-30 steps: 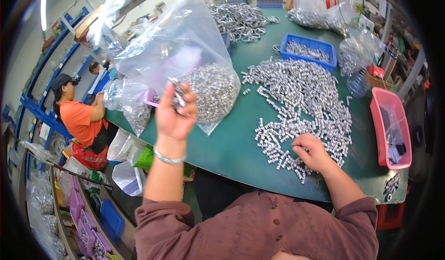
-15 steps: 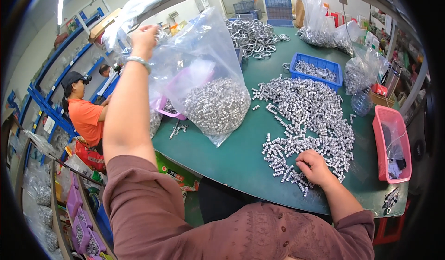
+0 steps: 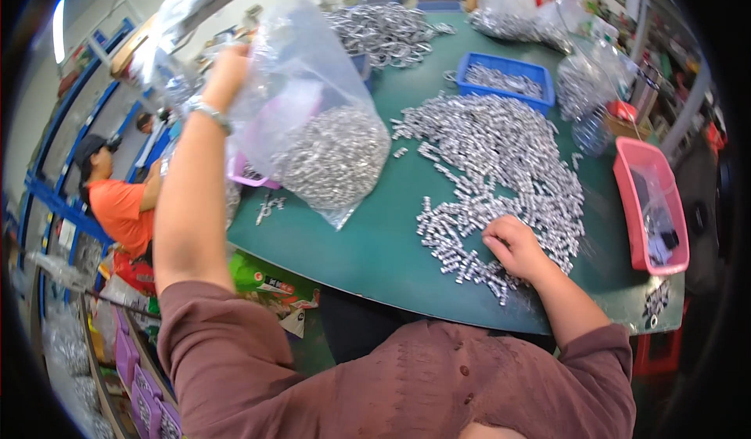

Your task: The person joins small metal links together by hand on a green work surface, occasionally reaching for a large plastic bag filled with loose links.

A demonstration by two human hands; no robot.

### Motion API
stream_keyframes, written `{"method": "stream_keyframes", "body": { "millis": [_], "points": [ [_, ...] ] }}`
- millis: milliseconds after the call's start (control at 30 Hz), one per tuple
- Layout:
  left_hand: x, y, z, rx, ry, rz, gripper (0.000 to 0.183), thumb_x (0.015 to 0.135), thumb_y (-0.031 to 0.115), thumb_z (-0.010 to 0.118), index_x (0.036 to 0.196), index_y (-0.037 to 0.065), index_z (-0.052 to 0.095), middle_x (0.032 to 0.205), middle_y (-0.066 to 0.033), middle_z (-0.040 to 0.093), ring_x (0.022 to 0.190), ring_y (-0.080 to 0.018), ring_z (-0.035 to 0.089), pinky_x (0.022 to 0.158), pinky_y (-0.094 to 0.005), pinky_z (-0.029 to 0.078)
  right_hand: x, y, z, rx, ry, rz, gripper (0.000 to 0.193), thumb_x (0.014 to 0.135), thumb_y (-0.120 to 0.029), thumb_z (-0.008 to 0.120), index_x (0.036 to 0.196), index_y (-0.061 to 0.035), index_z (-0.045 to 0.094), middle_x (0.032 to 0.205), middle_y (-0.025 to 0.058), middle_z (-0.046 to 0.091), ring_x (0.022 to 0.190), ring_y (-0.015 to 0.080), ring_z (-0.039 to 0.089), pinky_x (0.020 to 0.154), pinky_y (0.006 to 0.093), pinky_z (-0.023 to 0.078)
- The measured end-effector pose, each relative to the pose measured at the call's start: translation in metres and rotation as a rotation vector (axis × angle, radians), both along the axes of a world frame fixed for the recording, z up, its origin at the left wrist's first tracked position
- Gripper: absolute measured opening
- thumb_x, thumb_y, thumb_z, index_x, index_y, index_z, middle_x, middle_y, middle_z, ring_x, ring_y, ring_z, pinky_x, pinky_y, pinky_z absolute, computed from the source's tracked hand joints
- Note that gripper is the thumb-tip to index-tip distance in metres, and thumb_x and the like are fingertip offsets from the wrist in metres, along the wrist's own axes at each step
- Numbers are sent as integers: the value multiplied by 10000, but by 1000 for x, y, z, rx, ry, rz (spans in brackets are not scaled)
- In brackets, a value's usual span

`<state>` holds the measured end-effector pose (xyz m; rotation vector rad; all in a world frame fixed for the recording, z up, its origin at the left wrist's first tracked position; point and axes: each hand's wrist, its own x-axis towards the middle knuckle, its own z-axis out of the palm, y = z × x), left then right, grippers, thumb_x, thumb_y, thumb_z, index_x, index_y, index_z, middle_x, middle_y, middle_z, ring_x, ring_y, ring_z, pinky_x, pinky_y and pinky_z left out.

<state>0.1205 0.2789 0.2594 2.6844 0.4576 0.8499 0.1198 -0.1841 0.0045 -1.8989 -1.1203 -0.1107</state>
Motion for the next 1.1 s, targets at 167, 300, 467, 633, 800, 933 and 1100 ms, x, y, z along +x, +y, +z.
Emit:
{"method": "stream_keyframes", "body": {
  "millis": [167,300,467,633,800,933,1100],
  "points": [
    [-12,-46,22,259,-801,-130,164,812,139,561,911,54,661,781,-72,621,676,-120,561,624,-241,449,7,3,-4,-12,-27,-84,73,755,-76,609,816,-47,581,834,100,579,832,292,529,735,360,421],
    [-14,-143,-50,366,-529,-560,152,728,20,617,880,31,623,811,-80,602,684,-178,567,646,-273,452,13,-5,-3,-60,-154,-213,127,723,-55,613,845,-62,578,905,82,559,905,286,496,808,376,373],
    [-27,-196,-194,-27,444,-704,432,781,211,613,1171,61,505,1069,-192,521,973,-356,516,851,-397,425,16,-3,-9,-189,-230,-285,336,704,-96,643,1026,-74,551,1059,95,511,1021,291,455,881,402,344],
    [-29,-256,-236,-54,525,-652,452,792,191,597,1217,88,482,1069,-156,488,998,-333,463,875,-374,394,17,3,-8,-350,-323,-263,520,701,-137,663,1191,-157,490,1223,89,447,1112,308,400,934,437,301],
    [-37,-258,-243,-124,427,-679,395,733,146,659,1114,85,573,1045,-135,499,991,-306,466,864,-365,397,20,2,-9,-362,-260,-204,410,682,-125,669,1074,-157,554,1098,49,508,1060,261,434,910,409,305],
    [-44,-261,-242,-161,431,-695,324,705,149,684,1020,99,628,1050,-120,503,1008,-283,464,861,-348,386,21,-3,-10,-272,-188,-169,286,656,-69,661,927,-137,596,992,19,531,1029,245,447,895,399,310],
    [-54,-276,-242,14,199,-677,318,687,174,699,981,76,629,1042,-110,526,1011,-272,480,863,-364,364,15,-8,-9,-88,-155,-175,163,654,-54,667,797,-122,627,976,13,541,1026,254,449,897,402,310]
  ]
}}
